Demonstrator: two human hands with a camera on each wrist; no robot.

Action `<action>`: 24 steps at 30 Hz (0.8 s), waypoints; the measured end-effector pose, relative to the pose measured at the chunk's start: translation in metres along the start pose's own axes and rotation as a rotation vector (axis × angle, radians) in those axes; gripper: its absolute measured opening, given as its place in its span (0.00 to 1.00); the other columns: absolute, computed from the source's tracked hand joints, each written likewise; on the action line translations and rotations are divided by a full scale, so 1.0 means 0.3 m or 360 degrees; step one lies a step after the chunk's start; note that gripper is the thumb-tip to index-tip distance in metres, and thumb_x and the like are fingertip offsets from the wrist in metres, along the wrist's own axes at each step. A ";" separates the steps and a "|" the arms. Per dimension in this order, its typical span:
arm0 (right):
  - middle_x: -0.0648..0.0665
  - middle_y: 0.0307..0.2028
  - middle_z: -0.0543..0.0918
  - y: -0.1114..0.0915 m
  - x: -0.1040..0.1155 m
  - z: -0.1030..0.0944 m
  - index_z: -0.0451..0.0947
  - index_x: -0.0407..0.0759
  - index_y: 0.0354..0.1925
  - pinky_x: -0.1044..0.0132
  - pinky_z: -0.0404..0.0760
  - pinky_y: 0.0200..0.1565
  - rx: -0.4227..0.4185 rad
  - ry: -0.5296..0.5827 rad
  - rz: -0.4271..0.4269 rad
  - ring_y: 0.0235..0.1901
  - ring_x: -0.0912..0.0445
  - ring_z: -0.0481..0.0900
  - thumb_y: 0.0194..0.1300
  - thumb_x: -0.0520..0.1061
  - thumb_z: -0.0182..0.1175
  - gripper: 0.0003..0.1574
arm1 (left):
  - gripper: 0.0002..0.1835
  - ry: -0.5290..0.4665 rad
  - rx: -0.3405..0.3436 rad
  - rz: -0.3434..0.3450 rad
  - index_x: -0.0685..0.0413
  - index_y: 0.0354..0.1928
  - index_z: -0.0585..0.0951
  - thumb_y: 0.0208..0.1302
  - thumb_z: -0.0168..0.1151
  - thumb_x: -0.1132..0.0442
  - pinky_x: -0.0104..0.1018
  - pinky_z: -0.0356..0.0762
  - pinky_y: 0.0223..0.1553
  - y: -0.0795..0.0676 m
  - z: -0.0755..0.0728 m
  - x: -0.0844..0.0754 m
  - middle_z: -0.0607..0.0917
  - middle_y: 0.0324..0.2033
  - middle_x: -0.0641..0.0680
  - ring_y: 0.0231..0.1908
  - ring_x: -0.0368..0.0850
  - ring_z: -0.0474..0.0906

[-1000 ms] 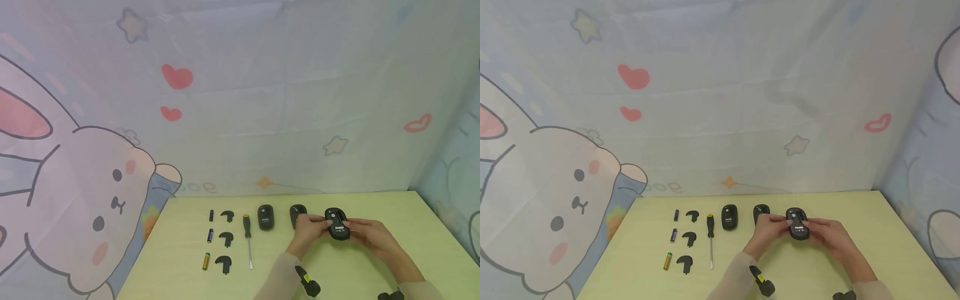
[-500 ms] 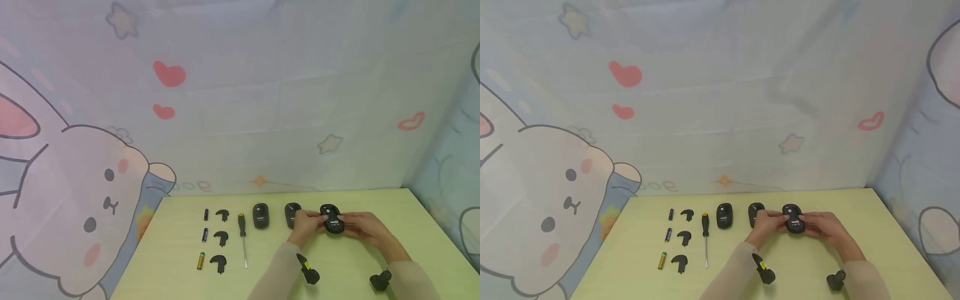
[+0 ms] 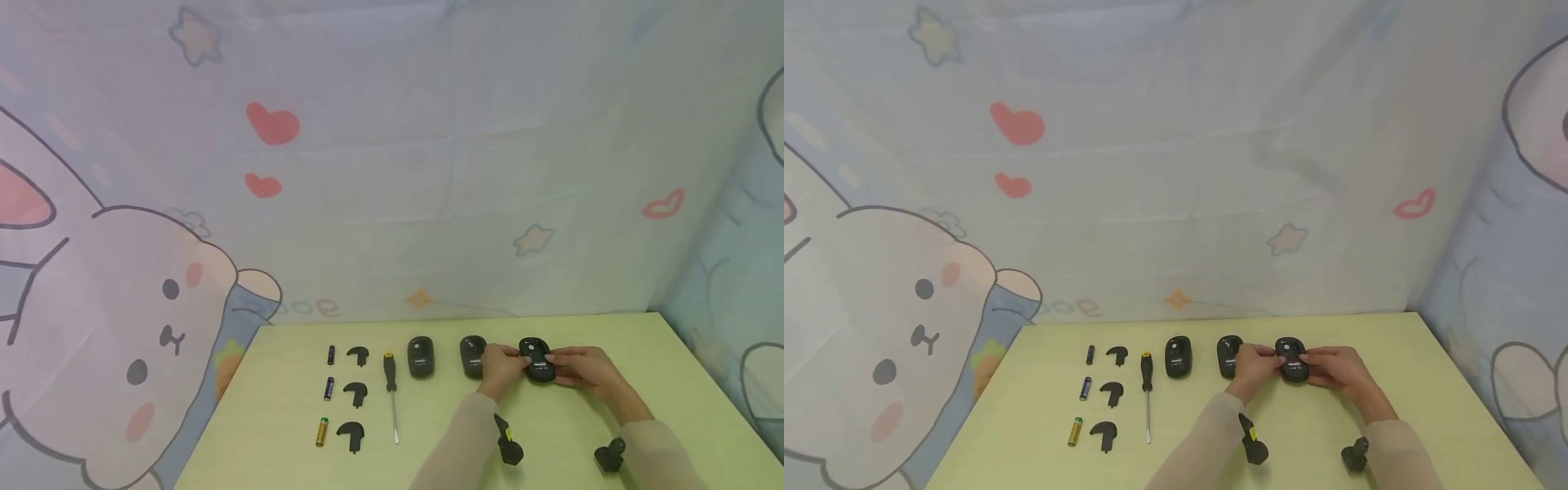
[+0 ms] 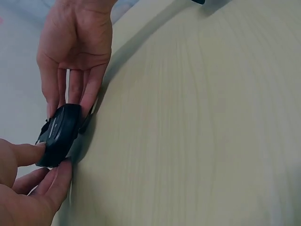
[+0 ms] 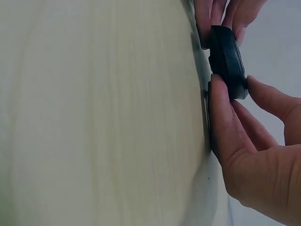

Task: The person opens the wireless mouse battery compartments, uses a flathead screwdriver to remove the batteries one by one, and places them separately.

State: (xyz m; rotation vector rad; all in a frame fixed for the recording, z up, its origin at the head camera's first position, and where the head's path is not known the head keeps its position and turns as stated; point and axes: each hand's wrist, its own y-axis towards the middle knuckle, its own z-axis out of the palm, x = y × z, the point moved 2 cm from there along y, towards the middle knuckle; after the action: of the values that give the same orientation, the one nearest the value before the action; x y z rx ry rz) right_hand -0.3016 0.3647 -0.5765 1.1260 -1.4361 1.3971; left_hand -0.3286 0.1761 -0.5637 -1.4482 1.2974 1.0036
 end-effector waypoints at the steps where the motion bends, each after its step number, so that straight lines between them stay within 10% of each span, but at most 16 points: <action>1: 0.49 0.40 0.91 0.001 0.001 0.004 0.65 0.16 0.69 0.63 0.93 0.43 -0.0006 0.0004 -0.0001 0.36 0.61 0.91 0.74 0.41 0.66 0.39 | 0.08 0.0035 -0.0016 0.0020 0.66 0.34 0.89 0.54 0.79 0.72 0.35 0.89 0.36 0.003 0.000 0.003 0.89 0.30 0.56 0.30 0.43 0.86; 14: 0.48 0.38 0.91 0.006 0.005 0.049 0.70 0.19 0.67 0.65 0.93 0.38 -0.0212 -0.0113 -0.0044 0.31 0.62 0.91 0.74 0.43 0.66 0.36 | 0.13 0.0381 -0.0045 0.0221 0.64 0.48 0.88 0.64 0.74 0.66 0.39 0.86 0.50 -0.003 0.008 0.002 0.92 0.35 0.56 0.46 0.51 0.86; 24: 0.49 0.38 0.91 -0.021 0.028 0.059 0.72 0.23 0.67 0.65 0.93 0.36 -0.0321 -0.0313 -0.0017 0.33 0.63 0.89 0.75 0.47 0.64 0.34 | 0.12 0.0669 0.0033 0.0345 0.65 0.46 0.87 0.68 0.71 0.62 0.36 0.86 0.45 -0.010 0.021 -0.019 0.91 0.35 0.57 0.39 0.46 0.87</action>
State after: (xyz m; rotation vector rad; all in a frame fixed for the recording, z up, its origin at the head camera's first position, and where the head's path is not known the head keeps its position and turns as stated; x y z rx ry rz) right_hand -0.2974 0.3467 -0.5675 1.1625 -1.6666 1.1296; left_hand -0.3262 0.1837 -0.5593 -1.5812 1.7932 0.8438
